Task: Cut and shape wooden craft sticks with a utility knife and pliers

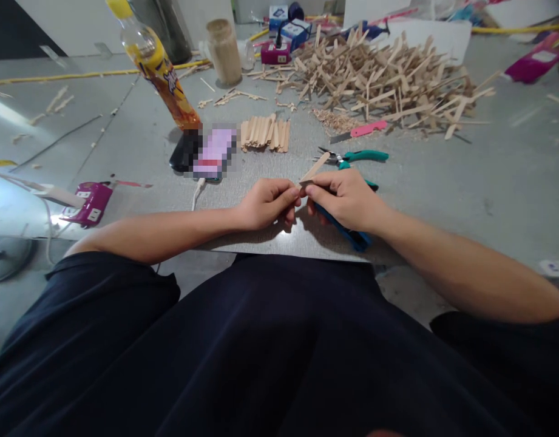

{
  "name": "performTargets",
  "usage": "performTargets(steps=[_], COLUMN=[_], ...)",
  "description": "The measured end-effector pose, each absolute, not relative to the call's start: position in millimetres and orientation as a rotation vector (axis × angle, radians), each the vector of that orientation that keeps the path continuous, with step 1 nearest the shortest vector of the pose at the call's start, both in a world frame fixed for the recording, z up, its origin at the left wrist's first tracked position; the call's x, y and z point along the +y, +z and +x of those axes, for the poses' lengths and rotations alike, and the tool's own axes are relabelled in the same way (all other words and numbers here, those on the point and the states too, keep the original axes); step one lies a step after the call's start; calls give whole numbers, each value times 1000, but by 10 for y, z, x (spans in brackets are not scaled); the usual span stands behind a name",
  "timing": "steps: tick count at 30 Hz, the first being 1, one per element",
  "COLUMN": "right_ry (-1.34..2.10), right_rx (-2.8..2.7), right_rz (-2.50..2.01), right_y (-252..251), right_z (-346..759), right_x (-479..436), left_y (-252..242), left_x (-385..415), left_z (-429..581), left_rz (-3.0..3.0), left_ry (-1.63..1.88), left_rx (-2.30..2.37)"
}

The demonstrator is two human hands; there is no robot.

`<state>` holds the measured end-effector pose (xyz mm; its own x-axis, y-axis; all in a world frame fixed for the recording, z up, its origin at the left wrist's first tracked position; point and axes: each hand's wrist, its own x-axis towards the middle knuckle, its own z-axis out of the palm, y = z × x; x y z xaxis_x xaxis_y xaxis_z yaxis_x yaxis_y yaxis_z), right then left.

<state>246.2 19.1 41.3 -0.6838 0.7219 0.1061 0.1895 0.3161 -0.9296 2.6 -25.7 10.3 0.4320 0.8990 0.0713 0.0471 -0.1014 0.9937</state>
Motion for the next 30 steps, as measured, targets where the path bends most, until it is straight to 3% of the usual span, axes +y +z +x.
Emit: performTargets(steps=[30], right_ry=[1251], right_rx=[-2037], right_rz=[-854], right_y=[463], right_z=[2448], right_x=[210], left_y=[104], left_x=[-276], left_z=[-1], left_rz=[1477], left_ry=[906], left_rx=[911])
